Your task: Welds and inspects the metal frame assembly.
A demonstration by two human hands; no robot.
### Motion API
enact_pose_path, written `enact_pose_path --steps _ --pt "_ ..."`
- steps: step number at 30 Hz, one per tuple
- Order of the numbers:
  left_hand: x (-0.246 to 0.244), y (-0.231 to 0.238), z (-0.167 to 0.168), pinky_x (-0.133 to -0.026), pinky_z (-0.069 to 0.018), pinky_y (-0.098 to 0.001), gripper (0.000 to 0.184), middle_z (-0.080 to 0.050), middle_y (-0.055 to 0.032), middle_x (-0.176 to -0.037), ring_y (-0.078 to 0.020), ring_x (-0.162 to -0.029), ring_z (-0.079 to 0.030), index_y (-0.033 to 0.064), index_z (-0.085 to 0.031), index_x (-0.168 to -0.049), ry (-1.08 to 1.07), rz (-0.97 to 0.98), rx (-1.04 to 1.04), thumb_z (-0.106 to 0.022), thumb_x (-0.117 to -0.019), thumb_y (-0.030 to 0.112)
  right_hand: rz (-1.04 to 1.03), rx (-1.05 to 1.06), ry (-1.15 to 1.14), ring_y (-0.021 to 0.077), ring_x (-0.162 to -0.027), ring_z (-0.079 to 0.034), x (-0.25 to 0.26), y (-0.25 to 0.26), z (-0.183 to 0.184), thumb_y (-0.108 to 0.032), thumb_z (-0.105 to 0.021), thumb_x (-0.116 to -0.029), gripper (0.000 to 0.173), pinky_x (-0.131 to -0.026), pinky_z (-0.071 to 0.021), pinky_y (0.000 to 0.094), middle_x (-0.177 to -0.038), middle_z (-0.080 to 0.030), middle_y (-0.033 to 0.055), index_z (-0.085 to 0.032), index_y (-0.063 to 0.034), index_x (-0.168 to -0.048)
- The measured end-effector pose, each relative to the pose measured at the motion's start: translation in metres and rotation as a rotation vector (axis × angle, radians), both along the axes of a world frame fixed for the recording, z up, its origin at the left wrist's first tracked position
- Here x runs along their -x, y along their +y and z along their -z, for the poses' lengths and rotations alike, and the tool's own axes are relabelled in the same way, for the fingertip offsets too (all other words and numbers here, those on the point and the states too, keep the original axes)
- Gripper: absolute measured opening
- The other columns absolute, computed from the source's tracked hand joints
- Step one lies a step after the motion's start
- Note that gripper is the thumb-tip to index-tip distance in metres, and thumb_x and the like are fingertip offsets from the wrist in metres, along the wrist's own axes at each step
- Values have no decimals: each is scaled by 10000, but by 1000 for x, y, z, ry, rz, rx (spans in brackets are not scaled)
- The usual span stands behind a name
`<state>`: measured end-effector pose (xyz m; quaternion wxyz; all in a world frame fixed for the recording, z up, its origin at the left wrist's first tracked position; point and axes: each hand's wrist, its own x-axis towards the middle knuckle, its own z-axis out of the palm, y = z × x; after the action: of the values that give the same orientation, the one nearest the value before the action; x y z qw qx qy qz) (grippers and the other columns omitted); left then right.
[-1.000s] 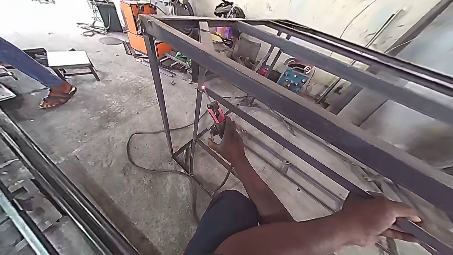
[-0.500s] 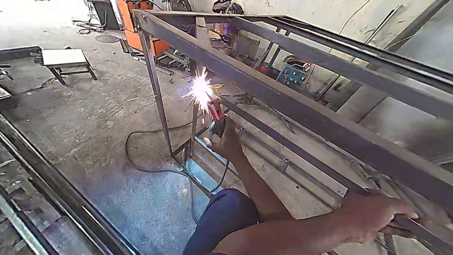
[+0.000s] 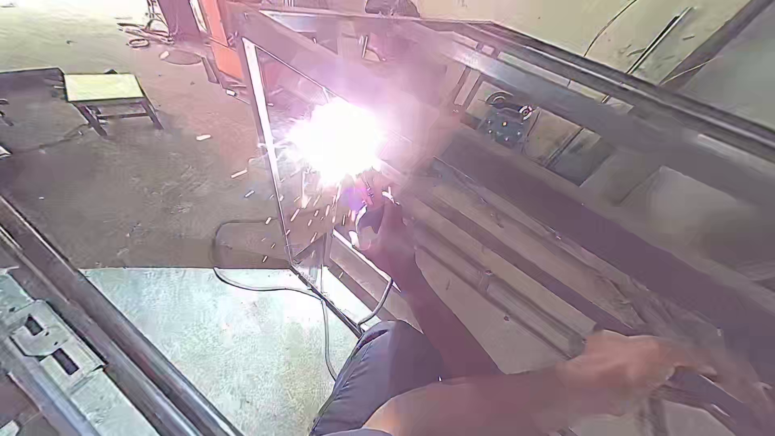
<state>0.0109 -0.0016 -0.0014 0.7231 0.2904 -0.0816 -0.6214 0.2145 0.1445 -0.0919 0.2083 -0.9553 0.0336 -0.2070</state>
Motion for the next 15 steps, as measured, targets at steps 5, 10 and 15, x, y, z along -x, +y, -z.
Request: enact_pose_path --steps 5,10,15 --pt "1 -7 6 -824 -601 -434 222 -687 -138 -974 -225 -873 -680 -47 -654 -1069 -2 -12 32 -605 -1020 164 9 91 -5 326 -1035 -687 -3 0 2 -470 -898 -657 1019 -780 -603 505 -1252 -618 193 -439 -25 -1450" --pt "2 -5 4 -790 -593 -429 184 -674 -153 -981 -233 -856 -663 -31 -603 -1154 -23 -57 63 -589 -1007 80 2 99 -44 345 -1028 -690 -3 -1 6 -492 -884 -706 1072 -761 -603 524 -1299 -602 202 -355 -62 -1533" --pt "2 -6 6 -823 -586 -446 218 -676 -169 -1035 -254 -906 -661 -30 -604 -1192 -25 -58 65 -596 -997 68 28 106 -6 338 -1031 -693 -4 1 4 -482 -878 -711 1067 -784 -603 526 -1280 -622 195 -354 -47 -1533"
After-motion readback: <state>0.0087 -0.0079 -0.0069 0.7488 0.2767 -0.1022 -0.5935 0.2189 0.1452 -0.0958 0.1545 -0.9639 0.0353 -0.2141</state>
